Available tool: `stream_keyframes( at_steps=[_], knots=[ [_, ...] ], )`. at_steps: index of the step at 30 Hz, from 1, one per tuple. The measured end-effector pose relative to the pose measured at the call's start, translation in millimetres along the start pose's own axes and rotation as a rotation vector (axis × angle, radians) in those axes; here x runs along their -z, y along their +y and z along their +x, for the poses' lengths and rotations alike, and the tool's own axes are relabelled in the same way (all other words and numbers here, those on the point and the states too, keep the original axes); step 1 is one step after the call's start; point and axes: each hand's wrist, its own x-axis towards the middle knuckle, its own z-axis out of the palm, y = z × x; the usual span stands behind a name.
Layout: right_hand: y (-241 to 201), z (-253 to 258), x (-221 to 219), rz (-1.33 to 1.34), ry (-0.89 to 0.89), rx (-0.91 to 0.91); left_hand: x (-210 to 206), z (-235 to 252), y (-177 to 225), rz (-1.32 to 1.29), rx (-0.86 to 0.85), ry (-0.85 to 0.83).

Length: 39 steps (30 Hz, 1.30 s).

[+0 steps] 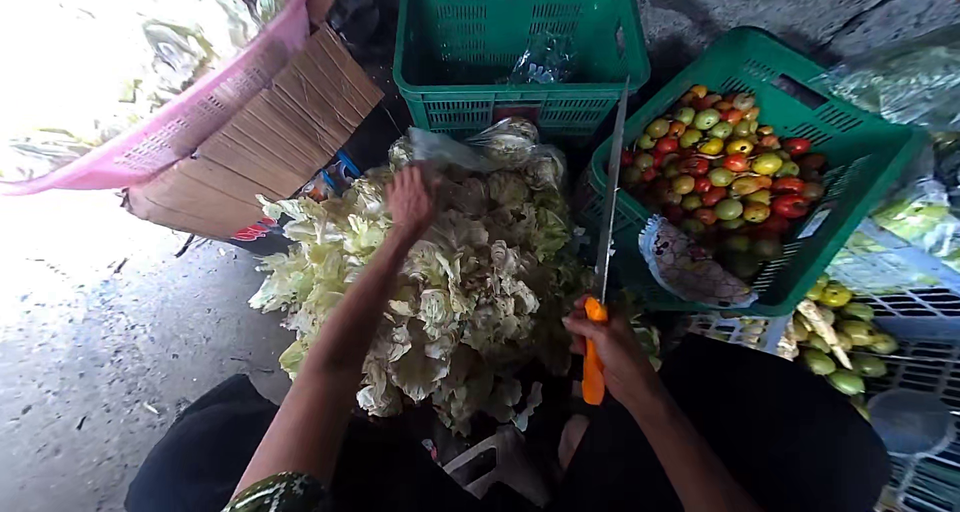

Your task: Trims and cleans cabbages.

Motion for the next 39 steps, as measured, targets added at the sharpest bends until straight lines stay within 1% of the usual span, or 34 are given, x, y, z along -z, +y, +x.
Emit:
stream_keyframes(
  at_steps=[1,3,4,6,7,9,10,11,12,14,15,17,19,20,23,25,26,28,29,31,33,35,36,37,39],
  knots=[
    [0,0,0,-0.016,0.002,0.001,2,-2,-25,0.08,0.025,-0.064],
    [0,-1,-2,-0.029,0.001,-0.002,3,-11,-69,0.161,0.081,-0.277],
    [0,-2,-3,-0.027,-0.003,-0.009,4,-14,-82,0.18,0.064,-0.388],
    [2,-3,-7,-0.032,-0.014,-0.032,18,-14,-92,0.227,0.005,-0.543],
    [3,-2,-9,-0.038,-0.017,-0.042,30,-7,-89,0.228,0.021,-0.574],
    [6,-1,-13,-0.057,-0.026,-0.074,52,20,-80,0.268,0.132,-0.518],
    [8,0,-13,-0.068,-0.031,-0.093,56,36,-77,0.282,0.176,-0.461],
    [10,0,-14,-0.075,-0.034,-0.106,51,53,-84,0.283,0.169,-0.405],
    [13,2,-14,-0.082,-0.036,-0.113,38,71,-96,0.25,0.138,-0.392],
    [16,3,-14,-0.101,-0.04,-0.13,3,100,-125,0.214,0.045,-0.43],
    [17,4,-14,-0.117,-0.04,-0.138,-12,109,-133,0.255,0.033,-0.471],
    [18,5,-15,-0.13,-0.033,-0.159,-26,112,-129,0.303,0.04,-0.478],
    [19,8,-16,-0.119,-0.027,-0.165,-22,105,-112,0.316,0.058,-0.459],
    [20,9,-18,-0.114,-0.035,-0.166,-21,104,-109,0.314,0.069,-0.459],
    [18,8,-23,-0.119,-0.069,-0.189,-30,107,-131,0.25,0.111,-0.449],
    [14,6,-26,-0.127,-0.08,-0.181,-19,105,-136,0.207,0.121,-0.46],
    [12,6,-26,-0.137,-0.087,-0.162,-8,103,-136,0.157,0.125,-0.442],
    [12,6,-25,-0.172,-0.102,-0.119,26,94,-134,-0.086,0.096,-0.323],
    [13,6,-24,-0.19,-0.11,-0.101,46,87,-134,-0.269,0.077,-0.262],
    [17,6,-24,-0.256,-0.142,-0.038,91,65,-131,-0.731,0.087,-0.183],
    [24,9,-27,-0.403,-0.162,0.093,115,35,-133,-1.131,0.083,-0.09],
    [30,11,-36,-0.515,-0.173,0.19,124,1,-132,-1.486,0.052,0.027],
    [31,10,-42,-0.545,-0.191,0.214,121,-17,-129,-1.587,0.03,0.087],
    [33,10,-48,-0.563,-0.202,0.244,115,-35,-123,-1.637,0.024,0.153],
    [35,7,-60,-0.592,-0.227,0.301,99,-74,-110,-1.685,0.001,0.204]
  ],
)
